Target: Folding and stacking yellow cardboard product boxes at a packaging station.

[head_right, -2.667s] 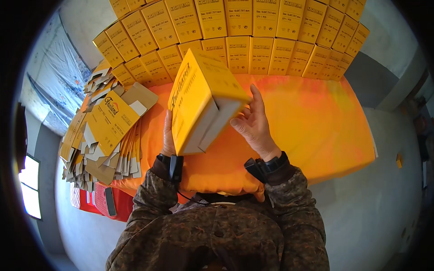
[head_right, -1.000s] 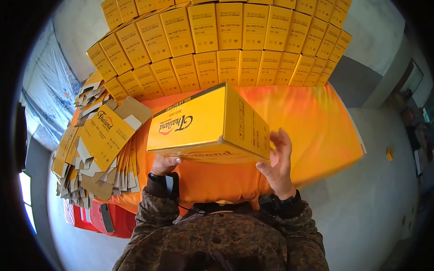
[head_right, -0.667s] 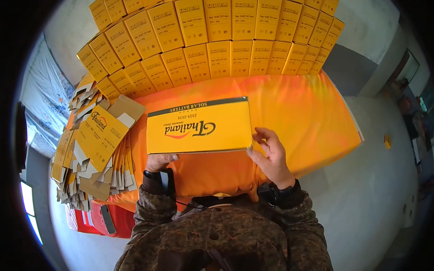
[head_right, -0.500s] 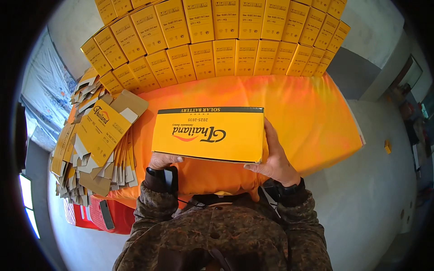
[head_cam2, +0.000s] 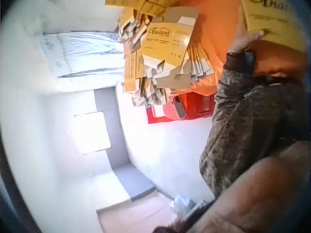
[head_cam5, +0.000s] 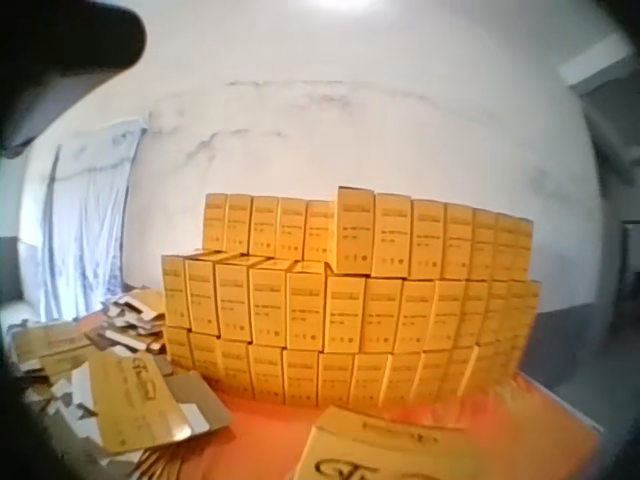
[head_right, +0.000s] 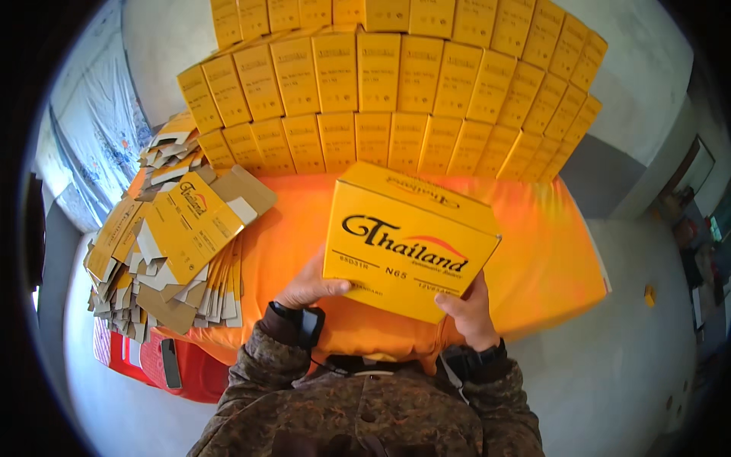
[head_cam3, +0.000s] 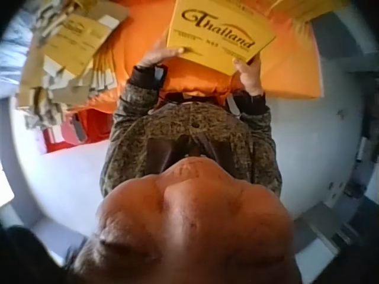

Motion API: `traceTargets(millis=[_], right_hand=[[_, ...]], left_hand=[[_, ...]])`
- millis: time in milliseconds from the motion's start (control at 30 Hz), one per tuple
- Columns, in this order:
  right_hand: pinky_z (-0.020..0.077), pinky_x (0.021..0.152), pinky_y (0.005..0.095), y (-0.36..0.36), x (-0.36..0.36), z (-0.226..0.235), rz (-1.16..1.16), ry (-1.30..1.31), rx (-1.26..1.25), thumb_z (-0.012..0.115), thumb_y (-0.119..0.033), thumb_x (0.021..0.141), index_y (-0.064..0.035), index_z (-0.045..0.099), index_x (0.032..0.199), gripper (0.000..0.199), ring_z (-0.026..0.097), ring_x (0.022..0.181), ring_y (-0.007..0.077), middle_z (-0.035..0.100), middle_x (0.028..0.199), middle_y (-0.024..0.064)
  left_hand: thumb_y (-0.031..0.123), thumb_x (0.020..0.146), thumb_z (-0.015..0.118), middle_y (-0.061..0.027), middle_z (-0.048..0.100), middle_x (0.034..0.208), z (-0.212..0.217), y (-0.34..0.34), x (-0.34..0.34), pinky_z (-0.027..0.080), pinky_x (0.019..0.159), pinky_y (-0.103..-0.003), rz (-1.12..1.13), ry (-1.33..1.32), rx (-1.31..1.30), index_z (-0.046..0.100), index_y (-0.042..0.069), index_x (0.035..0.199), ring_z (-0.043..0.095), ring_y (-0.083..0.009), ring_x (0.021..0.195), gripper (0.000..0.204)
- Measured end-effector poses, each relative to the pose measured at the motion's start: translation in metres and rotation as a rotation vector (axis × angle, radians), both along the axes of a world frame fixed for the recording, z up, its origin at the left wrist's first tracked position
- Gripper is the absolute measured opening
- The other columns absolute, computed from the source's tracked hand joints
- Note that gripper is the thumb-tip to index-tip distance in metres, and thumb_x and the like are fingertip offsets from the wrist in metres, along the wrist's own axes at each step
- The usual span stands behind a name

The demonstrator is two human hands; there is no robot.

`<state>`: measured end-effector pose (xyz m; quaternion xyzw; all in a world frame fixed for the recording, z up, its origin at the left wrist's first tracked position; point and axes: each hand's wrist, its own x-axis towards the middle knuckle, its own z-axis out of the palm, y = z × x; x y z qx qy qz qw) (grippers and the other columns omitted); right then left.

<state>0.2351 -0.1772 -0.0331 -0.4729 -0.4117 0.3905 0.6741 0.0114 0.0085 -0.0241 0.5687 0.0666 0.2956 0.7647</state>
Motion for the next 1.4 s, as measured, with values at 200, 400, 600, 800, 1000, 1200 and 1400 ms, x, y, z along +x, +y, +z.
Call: traceTargets(millis=[200, 400, 600, 800, 1000, 1200, 1400], right_hand=[[0.0412, 0.097, 0.0348, -0.004, -0.020, 0.024, 0.041, -0.007, 0.073, 0.075, -0.005, 0.071, -0.0052, 0.026, 0.139, 0.084, 0.045, 0.120, 0.0191, 0.044, 0.130, 0.0080], [0.0420, 0.097, 0.0350, 0.005, -0.034, 0.047, 0.090, -0.145, 0.108, 0.077, -0.008, 0.071, -0.0082, 0.017, 0.143, 0.094, 0.045, 0.120, 0.0202, 0.040, 0.133, 0.0067], [0.0439, 0.095, 0.0366, 0.071, -0.055, 0.127, -0.034, -0.375, 0.484, 0.075, -0.011, 0.075, -0.0087, 0.020, 0.140, 0.085, 0.048, 0.117, 0.0204, 0.044, 0.128, 0.0057], [0.0526, 0.075, 0.0324, 0.226, -0.038, 0.256, -0.319, -0.956, 0.861, 0.072, -0.012, 0.077, -0.0064, 0.026, 0.133, 0.072, 0.059, 0.095, 0.0200, 0.049, 0.121, 0.0141], [0.0525, 0.059, 0.0355, 0.317, -0.053, 0.291, -0.830, -1.426, 0.285, 0.063, -0.048, 0.081, -0.0086, 0.004, 0.147, 0.097, 0.062, 0.078, 0.0371, 0.042, 0.115, 0.0327], [0.0463, 0.052, 0.0373, 0.367, -0.055, 0.290, -0.955, -1.505, -0.034, 0.053, -0.060, 0.083, -0.0115, 0.001, 0.148, 0.096, 0.058, 0.063, 0.0264, 0.048, 0.112, 0.0313], [0.0371, 0.043, 0.0334, 0.397, -0.056, 0.301, -1.046, -1.581, -0.207, 0.051, -0.065, 0.082, -0.0110, 0.002, 0.149, 0.099, 0.051, 0.053, 0.0211, 0.051, 0.101, 0.0272]], left_hand=[[0.033, 0.067, 0.081, -0.0092, 0.040, 0.139, -0.002, 0.006, -0.005, 0.031, 0.106, -0.033, -0.051, -0.103, -0.059, 0.023, 0.004, 0.145, 0.037, -0.0202, 0.129, 0.101], [0.041, 0.078, 0.071, -0.0088, 0.041, 0.139, -0.021, 0.015, -0.002, 0.032, 0.105, -0.036, -0.043, -0.290, -0.151, 0.027, 0.007, 0.143, 0.038, -0.0217, 0.129, 0.085], [0.040, 0.088, 0.058, -0.0041, 0.055, 0.107, -0.058, 0.042, -0.001, 0.043, 0.089, -0.035, 0.340, -0.485, -0.751, 0.050, 0.011, 0.116, 0.053, -0.0197, 0.101, 0.041], [0.036, 0.089, 0.058, 0.0007, 0.054, 0.081, -0.063, 0.048, 0.006, 0.047, 0.074, -0.031, 0.405, -0.266, -0.861, 0.054, 0.014, 0.091, 0.054, -0.0152, 0.078, 0.023], [0.028, 0.090, 0.058, 0.0005, 0.055, 0.079, -0.065, 0.050, -0.001, 0.047, 0.069, -0.030, 0.356, -0.222, -0.832, 0.054, 0.012, 0.088, 0.054, -0.0141, 0.075, 0.016], [0.022, 0.090, 0.058, -0.0002, 0.054, 0.077, -0.055, 0.047, 0.000, 0.047, 0.067, -0.029, 0.304, -0.191, -0.843, 0.053, 0.012, 0.087, 0.054, -0.0137, 0.073, 0.011], [0.019, 0.091, 0.056, -0.0005, 0.054, 0.080, -0.047, 0.044, -0.004, 0.048, 0.067, -0.029, 0.249, -0.195, -0.868, 0.053, 0.012, 0.088, 0.054, -0.0140, 0.073, 0.009]])
